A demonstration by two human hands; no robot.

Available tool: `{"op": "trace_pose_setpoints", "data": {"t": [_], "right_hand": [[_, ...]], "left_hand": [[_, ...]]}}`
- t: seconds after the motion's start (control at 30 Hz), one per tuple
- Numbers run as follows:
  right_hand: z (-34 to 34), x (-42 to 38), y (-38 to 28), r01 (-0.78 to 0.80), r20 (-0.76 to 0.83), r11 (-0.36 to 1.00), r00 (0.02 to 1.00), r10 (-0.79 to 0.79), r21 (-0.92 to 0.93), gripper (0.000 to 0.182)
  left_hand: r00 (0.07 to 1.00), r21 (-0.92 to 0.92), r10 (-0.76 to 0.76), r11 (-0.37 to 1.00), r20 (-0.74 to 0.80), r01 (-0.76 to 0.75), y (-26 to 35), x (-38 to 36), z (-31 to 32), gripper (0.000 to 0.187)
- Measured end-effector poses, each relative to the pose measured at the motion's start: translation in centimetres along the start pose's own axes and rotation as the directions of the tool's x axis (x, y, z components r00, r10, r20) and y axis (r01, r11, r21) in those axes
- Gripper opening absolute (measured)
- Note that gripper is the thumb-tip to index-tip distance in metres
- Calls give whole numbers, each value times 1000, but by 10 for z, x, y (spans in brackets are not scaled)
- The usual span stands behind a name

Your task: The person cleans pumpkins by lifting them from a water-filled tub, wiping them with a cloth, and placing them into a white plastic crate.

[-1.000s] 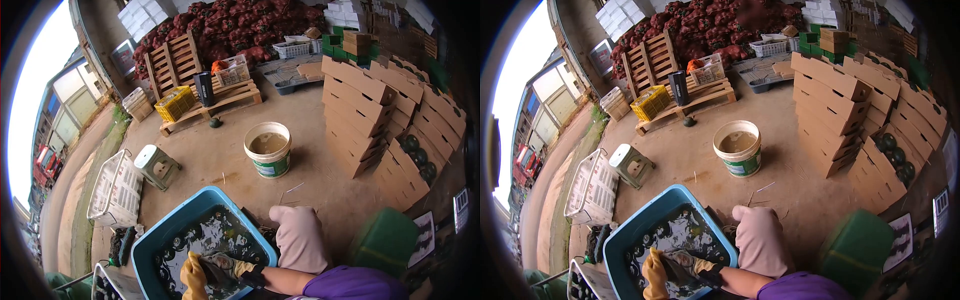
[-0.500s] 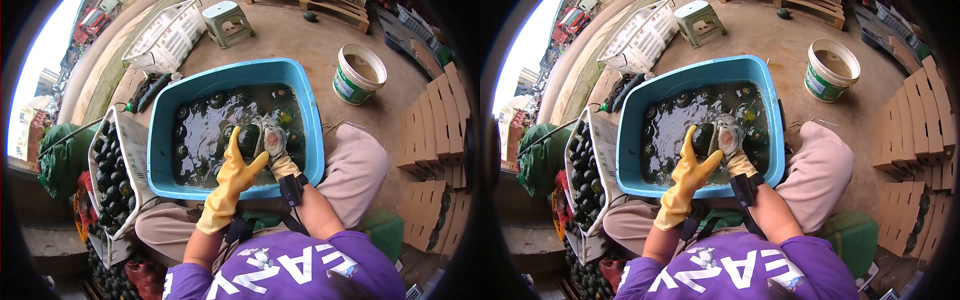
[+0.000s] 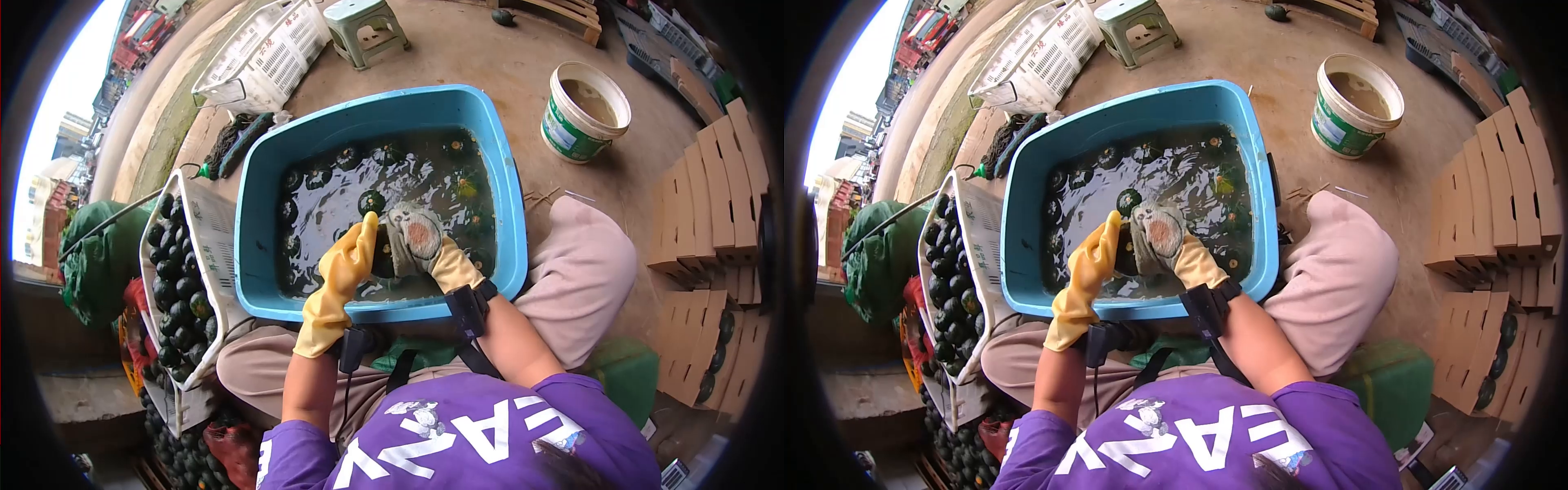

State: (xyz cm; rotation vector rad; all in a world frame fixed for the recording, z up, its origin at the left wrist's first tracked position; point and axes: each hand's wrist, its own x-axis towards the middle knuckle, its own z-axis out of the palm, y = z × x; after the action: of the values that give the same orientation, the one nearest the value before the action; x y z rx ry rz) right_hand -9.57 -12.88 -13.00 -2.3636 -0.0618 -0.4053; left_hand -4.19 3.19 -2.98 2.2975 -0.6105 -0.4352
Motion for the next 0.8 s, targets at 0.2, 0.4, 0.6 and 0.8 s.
{"op": "trace_pose_setpoints", "data": {"t": [0.2,0.4,0.6,0.8], "right_hand": [[-18,-1,-19,-105,-180,990,980,87,-92,30],[13,-6,-4,10,-409,894,891,194,447,33],[-8,-3,-17,-84,-257,824,928,269,561,30],[7,-12,9,-38,-179,946,984,-22,-323,40]], "left_hand": [[986,-526,130,834,-108,-167,-29,11,23,41],[773,228,476,879,-420,-418,1,2,64,51],[865,-457,-208,779,456,428,16,4,7,42],[956,-839,88,506,279,198,23,-34,-10,45]]}}
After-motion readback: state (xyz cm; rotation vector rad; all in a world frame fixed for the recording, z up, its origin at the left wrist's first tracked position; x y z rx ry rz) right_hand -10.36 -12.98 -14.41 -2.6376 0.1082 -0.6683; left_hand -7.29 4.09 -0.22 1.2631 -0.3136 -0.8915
